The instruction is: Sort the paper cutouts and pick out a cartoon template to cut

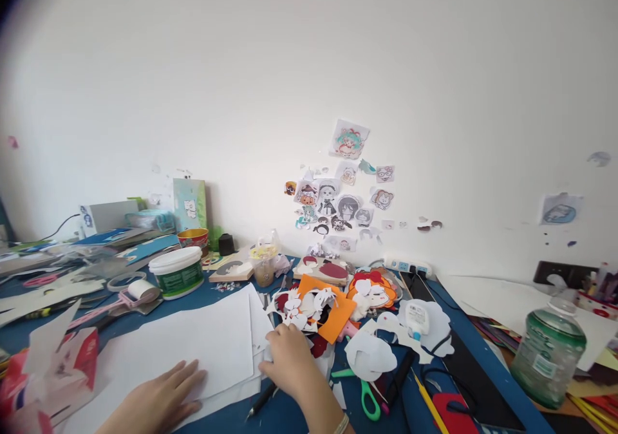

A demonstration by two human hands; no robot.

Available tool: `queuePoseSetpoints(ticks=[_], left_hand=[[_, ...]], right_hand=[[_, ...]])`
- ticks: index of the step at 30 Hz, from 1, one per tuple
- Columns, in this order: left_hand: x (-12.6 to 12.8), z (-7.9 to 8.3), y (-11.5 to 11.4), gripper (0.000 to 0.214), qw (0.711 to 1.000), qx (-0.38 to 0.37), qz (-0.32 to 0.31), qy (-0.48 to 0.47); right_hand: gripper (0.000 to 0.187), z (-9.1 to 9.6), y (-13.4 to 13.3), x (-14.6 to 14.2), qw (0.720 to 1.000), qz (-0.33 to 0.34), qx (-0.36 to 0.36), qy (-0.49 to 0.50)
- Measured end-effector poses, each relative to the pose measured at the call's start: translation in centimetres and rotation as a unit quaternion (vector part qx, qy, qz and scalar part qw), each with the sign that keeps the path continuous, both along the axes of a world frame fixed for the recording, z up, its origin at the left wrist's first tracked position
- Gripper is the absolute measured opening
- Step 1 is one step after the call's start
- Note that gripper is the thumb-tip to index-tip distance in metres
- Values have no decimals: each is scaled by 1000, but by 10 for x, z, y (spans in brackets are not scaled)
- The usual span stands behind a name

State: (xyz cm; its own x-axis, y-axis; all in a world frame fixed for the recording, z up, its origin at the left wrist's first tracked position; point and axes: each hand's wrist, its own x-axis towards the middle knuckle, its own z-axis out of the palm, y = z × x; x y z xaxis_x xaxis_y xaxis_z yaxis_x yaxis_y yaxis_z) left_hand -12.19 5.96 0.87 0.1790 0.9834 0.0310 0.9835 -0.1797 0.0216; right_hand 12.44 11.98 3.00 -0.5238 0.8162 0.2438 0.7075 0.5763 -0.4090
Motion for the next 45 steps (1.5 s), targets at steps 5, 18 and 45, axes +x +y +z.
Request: queuePoseSetpoints(ticks=[5, 18, 45], left_hand=[[-4, -3, -6, 34, 992, 92, 5, -92], [-15, 22, -8, 33, 856, 188, 306, -372], [-10, -31, 2, 37, 919, 380, 19, -104]], right_hand=[[35, -4, 2, 0, 997, -15, -35, 69], [26, -8, 6, -12, 966, -37, -113, 231], [60, 22, -14, -12, 847, 81, -283, 442]])
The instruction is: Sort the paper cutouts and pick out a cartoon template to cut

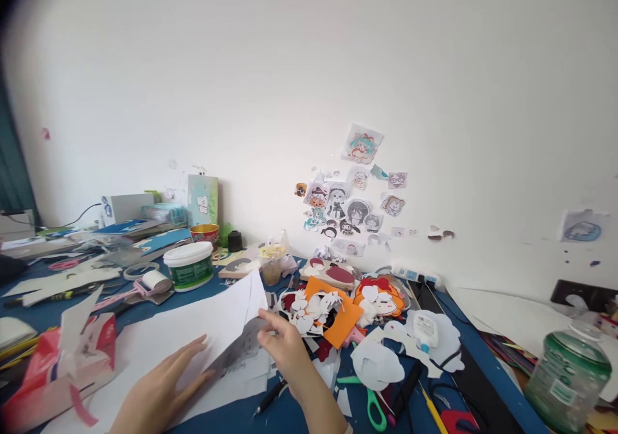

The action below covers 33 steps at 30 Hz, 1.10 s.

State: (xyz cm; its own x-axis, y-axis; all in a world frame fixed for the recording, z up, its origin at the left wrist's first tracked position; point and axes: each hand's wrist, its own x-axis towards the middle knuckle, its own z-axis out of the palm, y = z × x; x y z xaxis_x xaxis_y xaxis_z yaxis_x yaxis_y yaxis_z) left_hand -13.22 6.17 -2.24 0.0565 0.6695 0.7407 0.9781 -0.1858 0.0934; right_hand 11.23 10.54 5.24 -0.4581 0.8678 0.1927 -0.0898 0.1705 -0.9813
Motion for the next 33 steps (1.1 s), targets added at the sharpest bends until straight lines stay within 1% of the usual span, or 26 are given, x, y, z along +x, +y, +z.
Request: queuePoseSetpoints(ticks=[2, 4, 6, 7, 9, 11, 13, 15, 16, 19, 23, 25, 26, 28, 31, 33], left_hand=[[-2, -2, 2, 30, 1000, 11, 7, 15], [-4, -2, 2, 29, 1000, -11, 13, 9], [-4, 0, 2, 29, 998, -42, 35, -9], [-3, 2, 1, 28, 997, -54, 51, -26], [-1, 6, 0, 27, 991, -72, 80, -80], [1, 12, -4, 25, 980, -84, 101, -147], [2, 20, -8, 24, 966, -92, 128, -204], [2, 27, -12, 24, 950, -94, 163, -248], [2, 30, -14, 23, 942, -94, 178, -267], [-2, 36, -18, 27, 920, -97, 205, -321], [-10, 35, -18, 28, 880, -115, 207, -412], [-14, 33, -17, 26, 863, -97, 204, -451], [-15, 32, -17, 26, 858, -83, 204, -465], [-18, 31, -15, 26, 848, -60, 205, -484], [-21, 27, -13, 28, 836, -52, 200, -509], [-24, 24, -11, 31, 828, -44, 195, -523]], right_hand=[[61, 3, -3, 0, 1000, 24, 16, -12], [57, 3, -3, 0, 998, 35, 36, -23], [50, 0, -1, -1, 997, 17, 58, -52], [45, -2, 1, -2, 994, -6, 76, -83], [36, -9, 5, -3, 975, -68, 121, -175], [30, -16, 7, -4, 942, -114, 159, -274], [28, -21, 7, -5, 913, -129, 182, -341], [30, -24, 6, -6, 899, -130, 189, -374], [31, -24, 6, -6, 896, -130, 188, -381], [32, -26, 6, -6, 901, -125, 175, -377], [31, -27, 8, -5, 938, -89, 121, -313], [33, -26, 9, -4, 955, -62, 78, -280], [35, -24, 8, -4, 959, -56, 60, -272], [40, -22, 7, -3, 956, -71, 46, -279], [45, -19, 5, -3, 942, -104, 58, -314], [46, -19, 5, -3, 942, -94, 52, -316]])
